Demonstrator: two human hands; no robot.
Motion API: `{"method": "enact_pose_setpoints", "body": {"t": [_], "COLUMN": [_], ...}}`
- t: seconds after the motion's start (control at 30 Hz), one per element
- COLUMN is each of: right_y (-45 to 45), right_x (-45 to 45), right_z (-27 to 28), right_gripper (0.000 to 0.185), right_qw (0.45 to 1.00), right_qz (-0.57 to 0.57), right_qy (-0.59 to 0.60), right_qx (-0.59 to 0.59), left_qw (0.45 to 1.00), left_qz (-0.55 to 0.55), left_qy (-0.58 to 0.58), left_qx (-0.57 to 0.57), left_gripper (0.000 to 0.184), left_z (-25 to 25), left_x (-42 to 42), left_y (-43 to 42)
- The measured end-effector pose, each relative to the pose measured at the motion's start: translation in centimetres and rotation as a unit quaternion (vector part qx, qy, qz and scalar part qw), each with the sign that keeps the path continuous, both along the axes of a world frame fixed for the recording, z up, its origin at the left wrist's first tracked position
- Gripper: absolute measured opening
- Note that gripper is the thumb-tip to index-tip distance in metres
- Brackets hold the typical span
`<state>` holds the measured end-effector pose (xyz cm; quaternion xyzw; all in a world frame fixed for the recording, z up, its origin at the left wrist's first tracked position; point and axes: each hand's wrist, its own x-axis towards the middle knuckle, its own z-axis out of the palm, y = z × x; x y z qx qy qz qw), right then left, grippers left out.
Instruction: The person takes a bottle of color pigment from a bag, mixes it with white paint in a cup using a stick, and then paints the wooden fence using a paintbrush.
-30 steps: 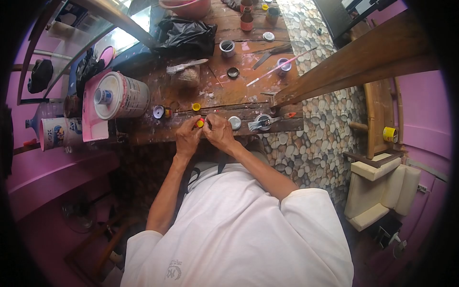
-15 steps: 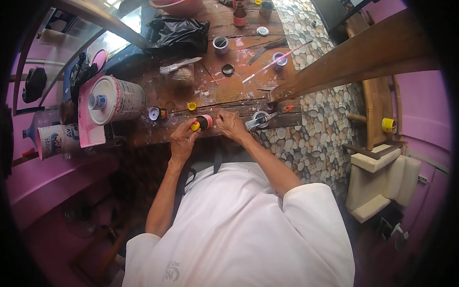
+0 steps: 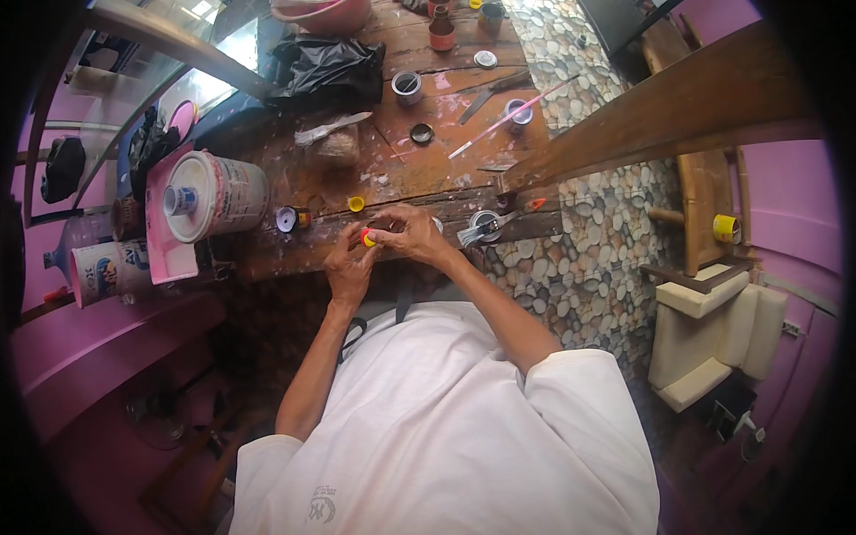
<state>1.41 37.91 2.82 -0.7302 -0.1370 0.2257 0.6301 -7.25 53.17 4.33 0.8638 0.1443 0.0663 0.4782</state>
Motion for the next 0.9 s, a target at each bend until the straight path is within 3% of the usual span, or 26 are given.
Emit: {"method": "enact_pose_setpoints", "body": {"t": [0.1, 0.17, 0.3, 0.37, 0.47, 0.57, 0.7, 0.77, 0.9], "right_y": [-0.2, -0.3, -0.4, -0.2, 0.4, 0.8, -0.4, -0.3, -0.4], "right_x": [0.4, 0.8, 2.7, 4.0, 4.5, 4.7, 4.0, 3.1, 3.2], "right_z": [-0.3, -1.5, -0.2, 1.8, 3.0, -0.4, 2.0, 2.4, 1.9], "right_gripper": [0.028, 0.027, 0.028, 0.022, 0.019, 0.018, 0.021, 0.025, 0.029], "right_qw": [0.996, 0.994, 0.987, 0.954, 0.92, 0.893, 0.916, 0.965, 0.972], "right_qz": [0.075, 0.09, 0.143, 0.245, 0.284, 0.309, 0.281, 0.193, 0.184], "right_qy": [-0.043, 0.009, 0.054, -0.158, -0.241, -0.287, -0.241, -0.163, -0.135], "right_qx": [0.004, 0.055, 0.041, -0.072, -0.126, -0.158, -0.156, -0.069, -0.06], "left_qw": [0.995, 0.996, 0.997, 0.996, 0.996, 0.996, 0.995, 0.995, 0.993], "left_qz": [-0.034, -0.035, -0.054, -0.059, -0.066, -0.076, -0.089, -0.091, -0.105], "left_qy": [-0.055, -0.046, -0.038, -0.042, -0.042, -0.031, -0.039, -0.044, -0.044], "left_qx": [0.071, 0.067, 0.048, 0.048, 0.041, 0.026, 0.003, -0.001, 0.005], "left_gripper": [0.039, 0.039, 0.041, 0.041, 0.041, 0.041, 0.04, 0.041, 0.044], "left_z": [-1.3, -1.3, -1.2, -1.2, -1.0, -1.4, -1.3, -1.2, -1.4], "left_x": [-0.1, -0.3, -0.2, 0.0, -0.1, 0.2, 0.5, 0.6, 0.7], "left_y": [0.6, 0.8, 1.0, 1.0, 1.0, 1.0, 1.0, 0.9, 1.3]}}
